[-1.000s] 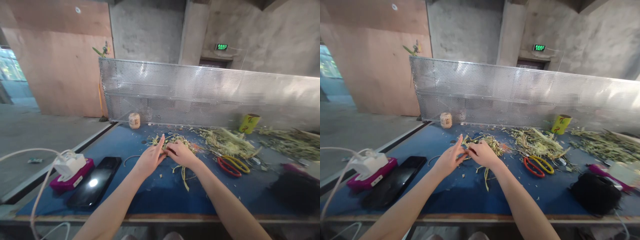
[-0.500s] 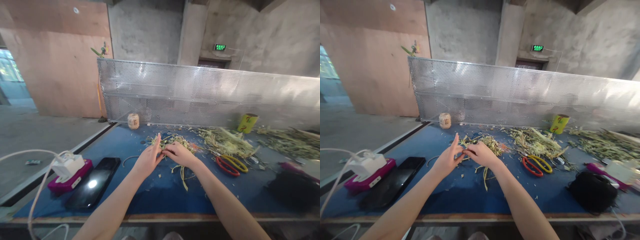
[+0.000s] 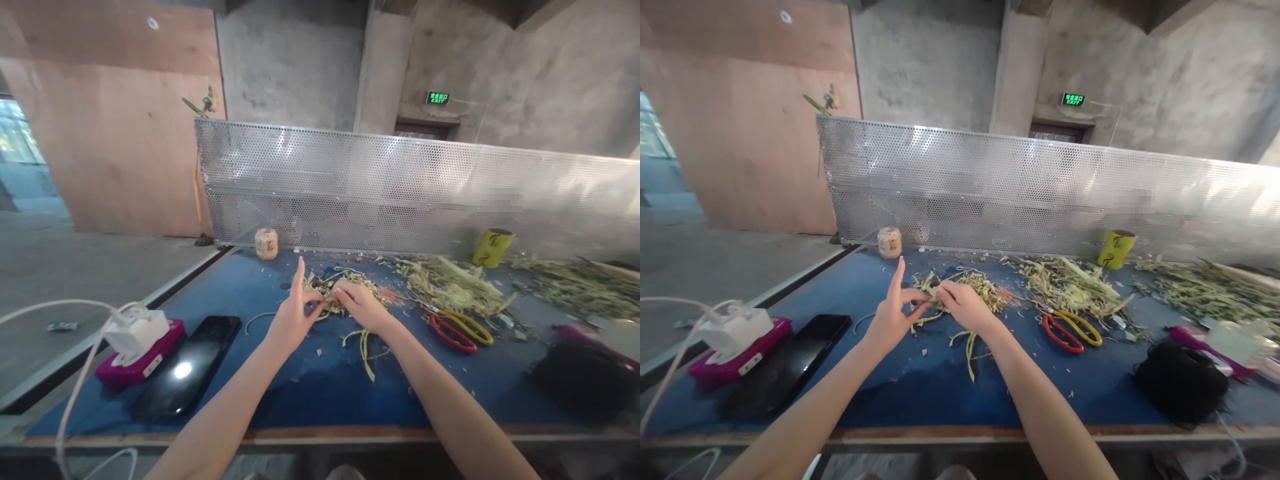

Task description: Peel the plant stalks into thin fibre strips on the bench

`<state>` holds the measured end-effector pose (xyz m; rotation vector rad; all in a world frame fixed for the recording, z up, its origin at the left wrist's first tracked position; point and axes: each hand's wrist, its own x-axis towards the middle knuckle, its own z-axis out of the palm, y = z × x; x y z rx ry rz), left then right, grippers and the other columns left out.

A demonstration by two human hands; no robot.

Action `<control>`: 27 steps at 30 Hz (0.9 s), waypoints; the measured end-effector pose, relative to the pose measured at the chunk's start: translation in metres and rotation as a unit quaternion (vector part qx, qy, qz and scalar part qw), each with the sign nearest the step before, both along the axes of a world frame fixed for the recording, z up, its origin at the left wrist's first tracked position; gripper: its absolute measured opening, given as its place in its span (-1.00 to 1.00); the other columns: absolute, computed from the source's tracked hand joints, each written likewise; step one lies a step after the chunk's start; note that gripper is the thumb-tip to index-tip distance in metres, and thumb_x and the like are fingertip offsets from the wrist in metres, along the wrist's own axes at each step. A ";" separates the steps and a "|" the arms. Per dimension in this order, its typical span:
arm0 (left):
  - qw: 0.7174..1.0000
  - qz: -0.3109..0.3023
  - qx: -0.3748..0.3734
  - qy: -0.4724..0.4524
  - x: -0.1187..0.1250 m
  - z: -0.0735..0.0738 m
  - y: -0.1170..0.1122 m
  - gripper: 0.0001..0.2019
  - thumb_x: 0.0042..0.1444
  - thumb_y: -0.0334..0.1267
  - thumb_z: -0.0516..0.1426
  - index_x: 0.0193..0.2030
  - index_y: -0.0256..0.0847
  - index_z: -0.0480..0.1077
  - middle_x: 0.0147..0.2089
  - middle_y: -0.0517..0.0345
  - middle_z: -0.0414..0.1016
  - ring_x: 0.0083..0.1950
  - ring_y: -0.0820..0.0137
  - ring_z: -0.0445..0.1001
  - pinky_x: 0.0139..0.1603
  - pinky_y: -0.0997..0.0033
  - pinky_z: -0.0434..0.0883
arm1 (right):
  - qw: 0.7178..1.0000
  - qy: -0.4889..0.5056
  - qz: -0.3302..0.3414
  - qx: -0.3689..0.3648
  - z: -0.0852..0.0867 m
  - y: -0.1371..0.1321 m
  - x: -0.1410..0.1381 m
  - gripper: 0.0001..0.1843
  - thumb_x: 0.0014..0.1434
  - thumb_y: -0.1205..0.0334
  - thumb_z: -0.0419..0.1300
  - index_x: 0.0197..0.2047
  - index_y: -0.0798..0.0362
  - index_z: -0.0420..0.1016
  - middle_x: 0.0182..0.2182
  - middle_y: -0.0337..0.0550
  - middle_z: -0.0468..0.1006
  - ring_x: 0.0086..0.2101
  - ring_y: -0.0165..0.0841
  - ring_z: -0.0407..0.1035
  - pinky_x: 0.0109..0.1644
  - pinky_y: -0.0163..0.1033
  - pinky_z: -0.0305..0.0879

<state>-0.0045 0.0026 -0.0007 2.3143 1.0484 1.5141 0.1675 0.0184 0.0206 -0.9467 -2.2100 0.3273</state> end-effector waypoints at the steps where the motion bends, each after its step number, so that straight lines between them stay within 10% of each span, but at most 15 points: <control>1: 1.000 0.002 -0.016 -0.027 0.000 0.001 0.000 -0.14 0.03 -0.27 0.09 0.27 -0.24 -0.48 -0.37 0.14 0.52 -0.33 0.37 0.48 -0.29 0.30 0.44 | 1.000 0.009 -0.009 0.011 0.001 0.000 0.001 -0.71 0.20 0.07 -0.12 -0.42 0.06 0.22 -0.61 -0.32 0.22 -0.56 -0.48 0.13 -0.45 -0.38 0.06; 12: 0.979 -0.044 -0.124 -0.158 0.002 0.003 0.003 -0.07 -0.05 -0.23 0.16 0.27 -0.28 -0.44 -0.40 0.12 0.52 -0.38 0.38 0.45 -0.34 0.33 0.39 | 0.996 -0.045 -0.036 0.067 0.005 0.001 0.006 -0.81 0.08 0.14 0.10 -0.25 0.04 0.35 -0.56 -0.31 0.27 -0.52 -0.46 0.18 -0.42 -0.38 0.10; 17: 0.971 -0.030 -0.158 -0.180 0.002 0.003 0.003 -0.05 -0.08 -0.18 0.18 0.27 -0.27 -0.42 -0.40 0.14 0.53 -0.41 0.38 0.45 -0.30 0.28 0.39 | 0.984 -0.069 -0.157 0.050 0.006 -0.013 0.048 -0.80 0.16 0.16 -0.03 -0.33 0.05 0.36 -0.47 -0.21 0.39 -0.48 -0.42 0.26 -0.39 -0.34 0.17; 22: 0.967 -0.027 -0.175 -0.181 0.005 0.008 -0.001 -0.03 -0.11 -0.16 0.19 0.28 -0.23 -0.40 -0.39 0.11 0.55 -0.31 0.29 0.50 -0.19 0.24 0.38 | 0.858 -0.269 -0.426 -0.102 -0.014 -0.030 0.128 -0.78 0.17 0.27 -0.05 -0.32 0.15 0.39 -0.32 0.00 0.45 -0.32 -0.32 0.37 -0.27 -0.30 0.19; 27: 0.975 -0.016 -0.170 -0.143 0.005 0.009 -0.002 -0.09 -0.10 -0.14 0.18 0.29 -0.15 -0.32 -0.37 0.11 0.55 -0.29 0.28 0.50 -0.19 0.28 0.36 | 0.791 -0.314 -0.501 -0.157 -0.035 -0.043 0.170 -0.77 0.09 0.37 0.05 -0.17 0.27 0.36 -0.26 0.15 0.44 -0.22 -0.19 0.38 -0.25 -0.25 0.21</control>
